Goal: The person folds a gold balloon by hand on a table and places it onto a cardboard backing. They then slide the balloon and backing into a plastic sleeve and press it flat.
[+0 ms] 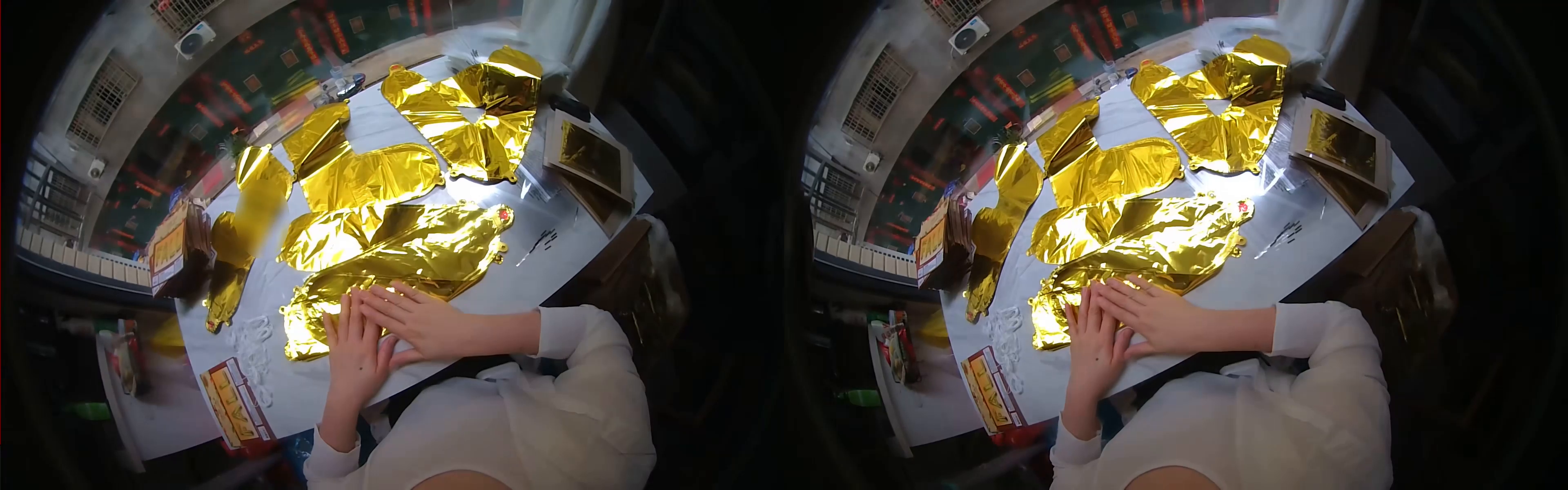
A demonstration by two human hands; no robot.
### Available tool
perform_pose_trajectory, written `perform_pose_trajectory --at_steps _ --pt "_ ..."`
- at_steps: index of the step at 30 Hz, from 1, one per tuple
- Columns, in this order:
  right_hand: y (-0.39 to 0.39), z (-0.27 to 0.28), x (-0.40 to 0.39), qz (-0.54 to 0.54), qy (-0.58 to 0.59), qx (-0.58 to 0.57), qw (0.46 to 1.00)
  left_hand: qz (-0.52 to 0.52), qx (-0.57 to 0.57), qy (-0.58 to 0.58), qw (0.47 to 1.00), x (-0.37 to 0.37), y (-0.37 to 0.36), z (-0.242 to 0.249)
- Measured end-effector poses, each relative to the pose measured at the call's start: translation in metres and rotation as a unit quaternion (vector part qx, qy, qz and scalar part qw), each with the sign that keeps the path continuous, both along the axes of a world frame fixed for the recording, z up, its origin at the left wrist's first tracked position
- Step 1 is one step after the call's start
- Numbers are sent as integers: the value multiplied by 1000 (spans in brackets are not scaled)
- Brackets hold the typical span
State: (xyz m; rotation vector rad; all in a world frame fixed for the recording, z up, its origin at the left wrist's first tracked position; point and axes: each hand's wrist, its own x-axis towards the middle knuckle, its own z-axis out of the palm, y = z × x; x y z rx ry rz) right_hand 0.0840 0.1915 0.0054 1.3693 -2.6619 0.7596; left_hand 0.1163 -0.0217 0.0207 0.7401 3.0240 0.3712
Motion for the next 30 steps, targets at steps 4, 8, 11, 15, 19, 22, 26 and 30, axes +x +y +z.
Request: perform_pose_trajectory --at_steps 4,8,11,15,19,22,26,30 --pt "26 6 5 -41 -34 56 997 0 7 1 1000 1 3 7" --pt "65 11 9 -69 -24 112 991 7 -19 1 1000 2 5 10" --pt "94 29 12 -128 -76 162 976 11 -8 2 1000 2 2 9" --pt "101 53 -7 -211 -43 235 948 10 3 -4 1000 2 0 8" --pt "75 61 -84 -153 -13 83 985 18 26 -8 999 3 -1 5" --pt "36 47 -157 -123 -56 -29 990 14 23 12 1000 4 -2 5" --pt "5 43 -213 -129 -76 59 987 15 25 -1 1000 4 -3 2" --pt "0 44 -234 -132 -207 70 967 15 59 19 998 6 -2 23"
